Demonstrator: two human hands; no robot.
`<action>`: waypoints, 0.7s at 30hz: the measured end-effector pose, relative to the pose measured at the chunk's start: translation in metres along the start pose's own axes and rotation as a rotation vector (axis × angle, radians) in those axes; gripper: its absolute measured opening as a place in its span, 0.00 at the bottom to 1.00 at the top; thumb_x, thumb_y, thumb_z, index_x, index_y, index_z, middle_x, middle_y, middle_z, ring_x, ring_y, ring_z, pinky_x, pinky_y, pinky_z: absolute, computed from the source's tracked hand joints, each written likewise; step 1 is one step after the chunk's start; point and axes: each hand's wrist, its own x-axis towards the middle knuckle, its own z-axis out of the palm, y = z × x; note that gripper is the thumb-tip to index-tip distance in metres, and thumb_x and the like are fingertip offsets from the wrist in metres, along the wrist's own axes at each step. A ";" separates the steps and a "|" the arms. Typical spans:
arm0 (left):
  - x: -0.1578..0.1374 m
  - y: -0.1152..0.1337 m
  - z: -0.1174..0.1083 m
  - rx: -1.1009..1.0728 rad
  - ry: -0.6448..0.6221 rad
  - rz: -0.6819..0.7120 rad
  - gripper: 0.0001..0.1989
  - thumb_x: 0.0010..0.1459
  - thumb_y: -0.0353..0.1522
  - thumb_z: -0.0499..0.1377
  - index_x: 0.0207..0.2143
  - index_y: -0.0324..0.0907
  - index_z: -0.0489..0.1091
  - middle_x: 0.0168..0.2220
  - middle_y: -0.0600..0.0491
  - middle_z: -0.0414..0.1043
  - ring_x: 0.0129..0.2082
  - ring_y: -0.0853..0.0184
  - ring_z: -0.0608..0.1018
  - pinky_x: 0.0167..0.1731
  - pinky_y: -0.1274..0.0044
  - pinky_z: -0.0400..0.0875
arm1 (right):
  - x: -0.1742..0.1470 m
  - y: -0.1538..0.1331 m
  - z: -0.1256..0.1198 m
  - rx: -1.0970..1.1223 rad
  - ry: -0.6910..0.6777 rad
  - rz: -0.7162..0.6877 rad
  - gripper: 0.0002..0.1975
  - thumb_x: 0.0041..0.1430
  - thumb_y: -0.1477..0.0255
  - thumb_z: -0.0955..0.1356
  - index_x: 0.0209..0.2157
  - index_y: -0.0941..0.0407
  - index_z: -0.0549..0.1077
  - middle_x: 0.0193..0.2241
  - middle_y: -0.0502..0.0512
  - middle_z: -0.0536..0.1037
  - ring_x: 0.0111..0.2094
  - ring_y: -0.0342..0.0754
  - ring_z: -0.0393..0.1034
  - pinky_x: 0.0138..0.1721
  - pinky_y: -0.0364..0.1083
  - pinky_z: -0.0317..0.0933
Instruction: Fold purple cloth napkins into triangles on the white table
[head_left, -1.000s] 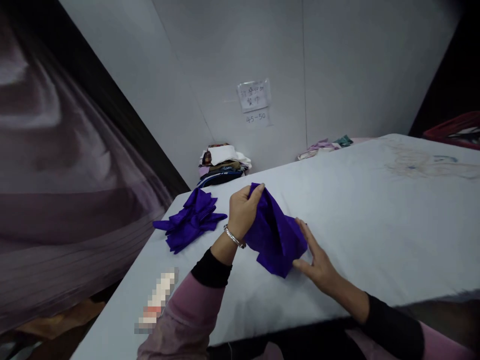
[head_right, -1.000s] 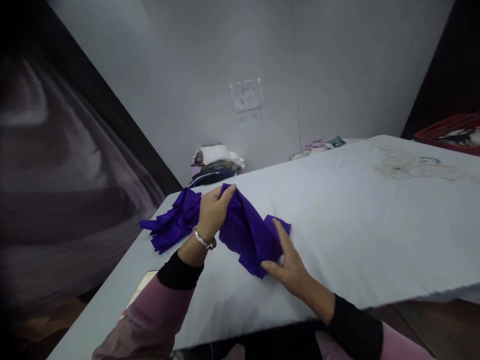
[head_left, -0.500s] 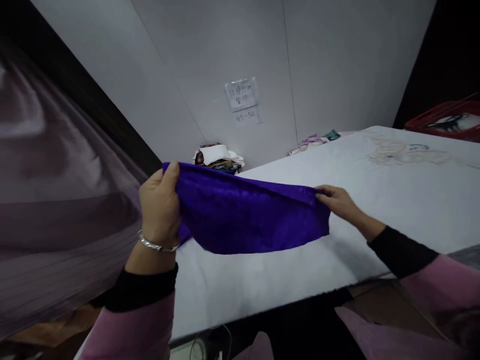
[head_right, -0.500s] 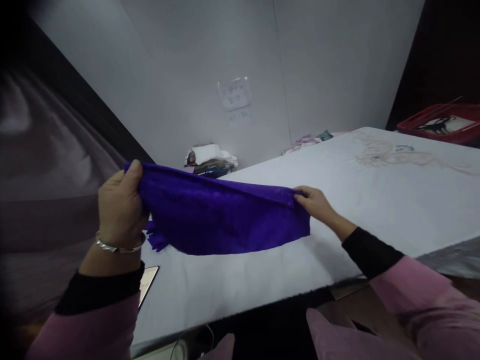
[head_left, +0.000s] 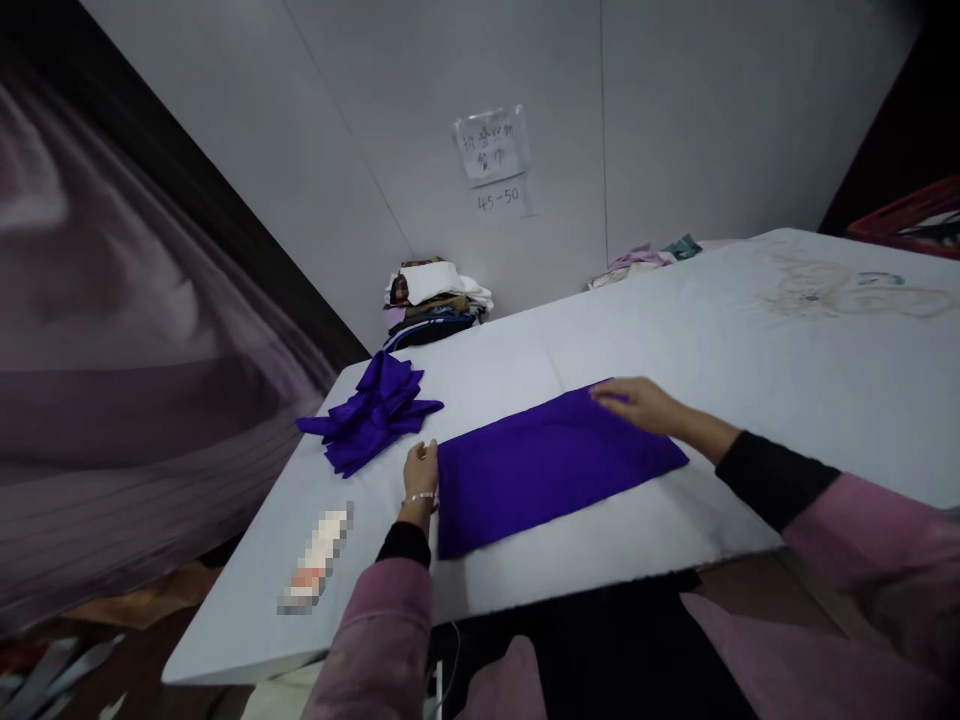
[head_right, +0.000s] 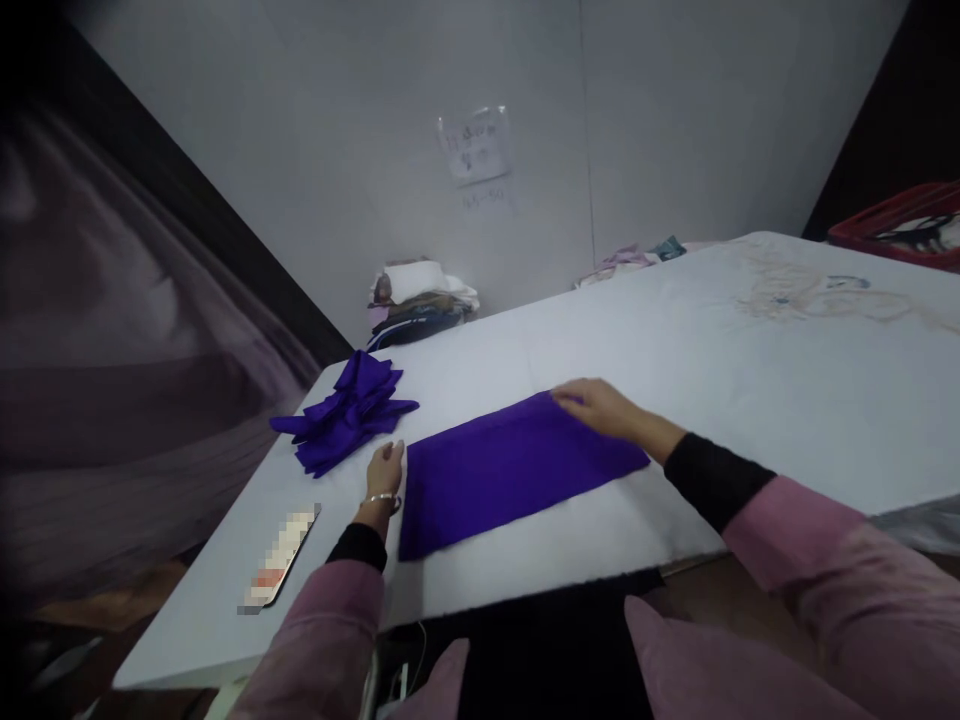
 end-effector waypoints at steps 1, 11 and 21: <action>-0.011 -0.010 0.005 -0.013 0.009 0.022 0.12 0.58 0.36 0.51 0.39 0.41 0.69 0.44 0.45 0.73 0.48 0.60 0.73 0.49 0.69 0.66 | -0.016 -0.001 0.013 0.008 -0.069 -0.036 0.16 0.61 0.63 0.62 0.46 0.51 0.74 0.45 0.54 0.76 0.46 0.51 0.69 0.49 0.55 0.63; -0.095 -0.074 0.041 0.176 -0.205 0.707 0.08 0.50 0.34 0.63 0.36 0.48 0.76 0.45 0.49 0.74 0.47 0.58 0.73 0.48 0.62 0.67 | -0.103 0.035 0.061 -0.115 -0.146 -0.054 0.16 0.60 0.62 0.63 0.46 0.52 0.75 0.52 0.56 0.71 0.56 0.56 0.60 0.54 0.60 0.57; -0.084 -0.042 0.024 0.282 -0.234 0.840 0.12 0.61 0.33 0.52 0.33 0.45 0.76 0.38 0.52 0.77 0.38 0.65 0.76 0.40 0.70 0.70 | -0.086 -0.001 0.050 -0.120 -0.121 0.006 0.16 0.62 0.62 0.60 0.39 0.53 0.75 0.48 0.57 0.74 0.53 0.54 0.64 0.51 0.56 0.62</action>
